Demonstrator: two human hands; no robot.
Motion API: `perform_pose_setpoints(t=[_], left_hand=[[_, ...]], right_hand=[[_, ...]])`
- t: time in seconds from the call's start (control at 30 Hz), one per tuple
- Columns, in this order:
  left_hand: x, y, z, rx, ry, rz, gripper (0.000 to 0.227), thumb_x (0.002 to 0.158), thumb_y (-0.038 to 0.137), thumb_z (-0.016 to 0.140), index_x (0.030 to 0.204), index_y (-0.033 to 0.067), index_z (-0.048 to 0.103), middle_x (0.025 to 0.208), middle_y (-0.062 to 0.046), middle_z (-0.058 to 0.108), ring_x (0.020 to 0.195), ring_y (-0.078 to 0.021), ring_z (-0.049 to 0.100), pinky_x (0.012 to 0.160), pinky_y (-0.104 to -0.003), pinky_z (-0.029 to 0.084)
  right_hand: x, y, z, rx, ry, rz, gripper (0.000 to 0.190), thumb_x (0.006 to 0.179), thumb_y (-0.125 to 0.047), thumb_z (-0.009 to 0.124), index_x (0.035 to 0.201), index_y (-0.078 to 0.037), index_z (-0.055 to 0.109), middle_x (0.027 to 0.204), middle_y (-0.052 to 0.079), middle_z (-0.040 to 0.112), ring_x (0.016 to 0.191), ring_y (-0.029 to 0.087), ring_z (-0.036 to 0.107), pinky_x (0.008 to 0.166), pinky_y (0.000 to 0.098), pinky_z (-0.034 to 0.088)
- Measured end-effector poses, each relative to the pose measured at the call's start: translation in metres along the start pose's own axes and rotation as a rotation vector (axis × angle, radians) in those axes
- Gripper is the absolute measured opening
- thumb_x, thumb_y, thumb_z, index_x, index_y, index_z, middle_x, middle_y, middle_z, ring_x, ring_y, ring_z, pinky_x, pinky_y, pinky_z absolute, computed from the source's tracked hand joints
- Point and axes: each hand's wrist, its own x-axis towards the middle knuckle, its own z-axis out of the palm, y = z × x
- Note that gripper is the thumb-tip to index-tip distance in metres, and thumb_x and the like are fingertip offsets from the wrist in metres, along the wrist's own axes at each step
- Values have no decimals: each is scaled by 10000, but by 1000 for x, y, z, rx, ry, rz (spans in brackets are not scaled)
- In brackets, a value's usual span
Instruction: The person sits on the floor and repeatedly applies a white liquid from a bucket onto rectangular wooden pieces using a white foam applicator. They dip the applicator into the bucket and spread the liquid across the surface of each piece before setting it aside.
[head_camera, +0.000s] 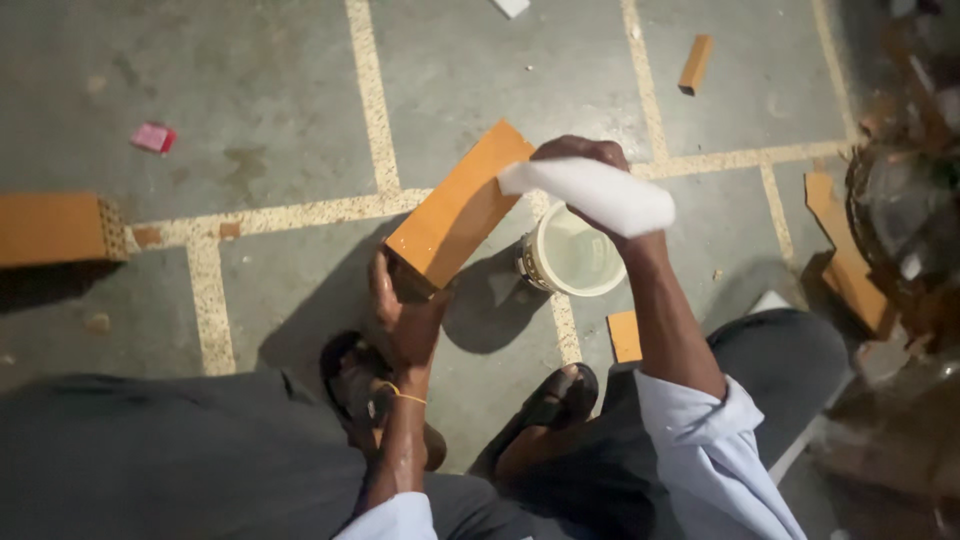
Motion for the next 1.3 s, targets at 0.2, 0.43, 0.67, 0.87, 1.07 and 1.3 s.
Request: perform_pose_setpoints(t=[0.2,0.43,0.67,0.87,1.07,1.3], left_hand=[[2,-5,-1,297,57,59,877,709,126,904,1458,27,459,1338,-163,589,1242,-298,603,1042,-381,492],[-1,-35,-12,484,28,131,599,989,125,724,1520,22,467,1392,-152,600,1281,-268,624,1105,-351,520],[-1,-13,-6,240,15,-176,961,642,171,905,1455,18,416,1305,-144,628,1174,-245,637,1019,-360,528],[3,-5,0,128,27,25,872,725,72,868,1485,-10,448,1425,-171,562,1316,-295,574,1141,-390,457],[4,-11,-3,207,20,111,932,707,47,881,1505,-23,405,1455,-193,519,1369,-303,528,1175,-405,409],[4,-1,-1,226,27,-26,922,689,71,899,1484,-6,438,1427,-170,561,1327,-271,565,1130,-371,451]], right_hand=[[-18,-34,41,-298,-48,228,285,922,-100,661,1200,-65,713,1135,130,737,1005,269,732,876,371,593],[-7,-80,102,191,44,145,243,911,-91,663,1138,-26,722,1069,148,748,930,295,753,783,375,609],[27,-35,117,-200,261,-5,319,843,-46,775,1156,-8,731,1093,156,752,912,271,747,769,348,633],[63,46,57,-288,404,77,268,805,-54,834,1061,-5,771,1001,155,780,796,226,771,695,320,652],[70,60,7,-100,422,392,193,837,-62,809,986,47,752,820,169,772,668,204,742,595,345,606],[75,76,12,-101,271,271,242,776,-79,858,962,26,744,914,154,770,851,243,738,732,397,603]])
